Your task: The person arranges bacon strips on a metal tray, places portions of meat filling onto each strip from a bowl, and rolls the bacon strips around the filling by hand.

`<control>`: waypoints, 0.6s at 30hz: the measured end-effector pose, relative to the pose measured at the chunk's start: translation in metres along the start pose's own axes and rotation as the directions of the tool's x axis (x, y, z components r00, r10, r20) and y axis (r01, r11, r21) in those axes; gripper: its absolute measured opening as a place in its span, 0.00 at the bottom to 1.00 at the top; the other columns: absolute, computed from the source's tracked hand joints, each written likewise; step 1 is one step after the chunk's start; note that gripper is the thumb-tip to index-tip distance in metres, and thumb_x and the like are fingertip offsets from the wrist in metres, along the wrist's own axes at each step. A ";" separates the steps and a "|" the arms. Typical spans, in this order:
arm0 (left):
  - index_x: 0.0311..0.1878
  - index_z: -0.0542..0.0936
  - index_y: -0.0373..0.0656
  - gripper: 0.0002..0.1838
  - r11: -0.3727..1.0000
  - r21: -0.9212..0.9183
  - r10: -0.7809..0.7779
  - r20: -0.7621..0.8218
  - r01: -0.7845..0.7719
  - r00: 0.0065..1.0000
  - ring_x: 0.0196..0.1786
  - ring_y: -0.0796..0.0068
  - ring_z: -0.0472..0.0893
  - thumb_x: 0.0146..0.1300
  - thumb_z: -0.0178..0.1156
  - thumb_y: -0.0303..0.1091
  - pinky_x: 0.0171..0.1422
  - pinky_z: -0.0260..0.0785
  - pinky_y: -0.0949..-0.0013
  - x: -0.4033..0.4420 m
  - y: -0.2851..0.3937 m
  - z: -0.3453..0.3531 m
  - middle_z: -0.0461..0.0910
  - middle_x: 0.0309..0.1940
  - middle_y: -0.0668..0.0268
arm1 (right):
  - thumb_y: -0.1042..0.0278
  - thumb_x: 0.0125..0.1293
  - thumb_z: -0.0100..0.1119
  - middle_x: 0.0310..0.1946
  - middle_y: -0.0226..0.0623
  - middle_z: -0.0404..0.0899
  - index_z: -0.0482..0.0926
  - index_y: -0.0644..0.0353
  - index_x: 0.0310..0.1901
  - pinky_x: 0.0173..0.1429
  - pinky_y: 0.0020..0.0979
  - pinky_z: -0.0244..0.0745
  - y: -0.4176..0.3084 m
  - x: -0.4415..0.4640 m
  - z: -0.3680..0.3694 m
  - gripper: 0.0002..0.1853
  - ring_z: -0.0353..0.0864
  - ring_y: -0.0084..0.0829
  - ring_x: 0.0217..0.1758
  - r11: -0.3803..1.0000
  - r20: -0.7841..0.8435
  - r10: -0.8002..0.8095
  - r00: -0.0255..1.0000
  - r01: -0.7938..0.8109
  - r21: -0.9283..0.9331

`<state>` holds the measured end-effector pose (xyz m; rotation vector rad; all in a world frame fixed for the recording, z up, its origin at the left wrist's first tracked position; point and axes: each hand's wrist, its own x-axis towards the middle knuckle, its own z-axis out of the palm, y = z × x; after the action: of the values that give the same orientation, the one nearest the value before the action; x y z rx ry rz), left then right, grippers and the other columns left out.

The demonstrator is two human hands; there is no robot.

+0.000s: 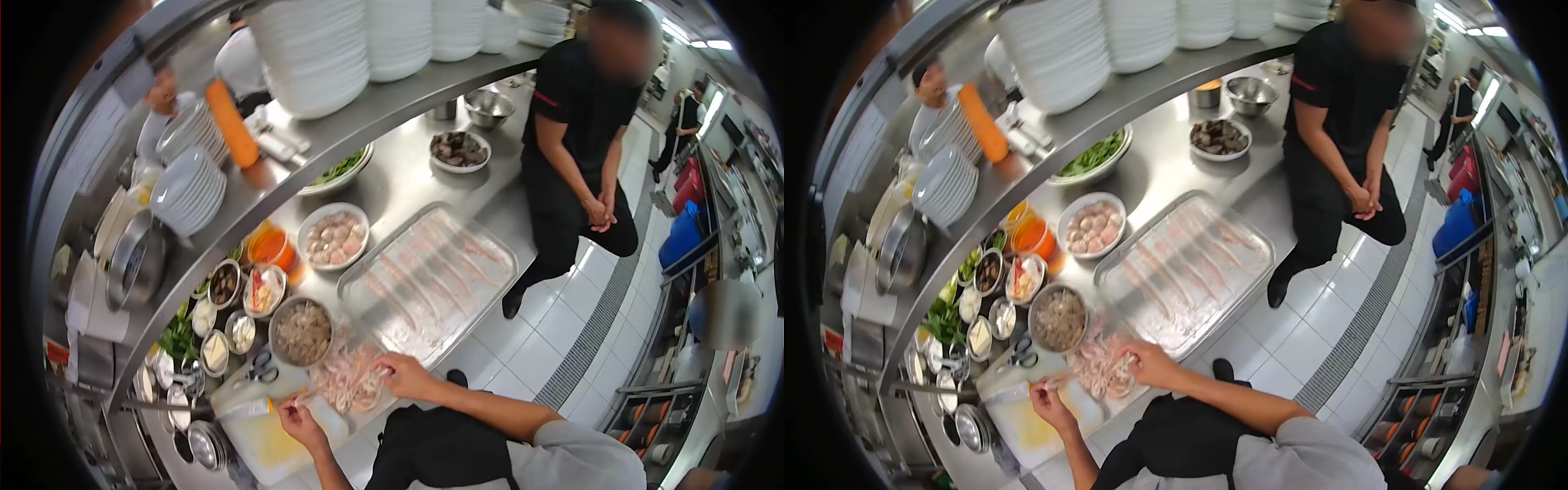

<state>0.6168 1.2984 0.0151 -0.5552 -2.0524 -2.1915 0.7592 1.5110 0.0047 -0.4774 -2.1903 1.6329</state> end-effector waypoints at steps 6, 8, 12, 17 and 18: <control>0.35 0.77 0.34 0.05 0.757 0.652 -0.171 0.268 -0.048 0.948 0.32 0.75 0.76 0.62 0.61 0.26 0.39 0.72 0.71 0.000 -0.086 0.014 0.77 0.28 0.65 | 0.81 0.55 0.49 0.42 0.45 0.80 0.76 0.58 0.51 0.46 0.38 0.77 0.022 0.003 0.006 0.21 0.81 0.45 0.40 0.992 -0.131 -0.122 0.984 0.118 -0.037; 0.31 0.78 0.35 0.06 0.743 0.648 -0.080 0.335 -0.167 0.939 0.27 0.73 0.74 0.63 0.61 0.27 0.34 0.69 0.69 0.007 -0.136 -0.001 0.76 0.22 0.66 | 0.82 0.55 0.47 0.47 0.48 0.78 0.74 0.59 0.54 0.55 0.43 0.74 0.034 0.009 0.009 0.23 0.78 0.50 0.51 0.987 -0.111 -0.158 0.981 0.156 -0.031; 0.37 0.84 0.37 0.16 0.659 0.744 -0.173 0.292 -0.110 0.941 0.34 0.49 0.82 0.61 0.59 0.42 0.42 0.75 0.54 0.006 -0.102 0.015 0.85 0.31 0.53 | 0.82 0.55 0.46 0.49 0.48 0.77 0.73 0.59 0.55 0.58 0.44 0.73 0.039 0.014 0.007 0.23 0.77 0.51 0.54 0.997 -0.068 -0.074 0.995 0.074 -0.011; 0.41 0.82 0.39 0.10 0.597 0.789 -0.134 0.276 -0.145 0.952 0.37 0.52 0.82 0.63 0.58 0.34 0.45 0.74 0.57 0.019 -0.058 0.033 0.84 0.37 0.52 | 0.80 0.55 0.53 0.44 0.50 0.77 0.75 0.60 0.51 0.55 0.46 0.72 0.047 0.032 0.025 0.19 0.77 0.54 0.51 0.983 -0.037 -0.179 0.983 0.181 0.041; 0.41 0.82 0.39 0.10 0.598 0.787 -0.124 0.280 -0.153 0.952 0.37 0.52 0.82 0.63 0.58 0.34 0.45 0.74 0.57 0.021 -0.051 0.037 0.84 0.37 0.52 | 0.79 0.55 0.54 0.44 0.50 0.77 0.76 0.60 0.50 0.55 0.46 0.72 0.049 0.037 0.030 0.19 0.76 0.54 0.51 0.984 0.038 -0.176 0.984 0.174 0.048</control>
<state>0.5886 1.3433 -0.0254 -0.7949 -2.8437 -0.9345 0.7152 1.5171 -0.0466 -0.2326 -2.1530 1.6071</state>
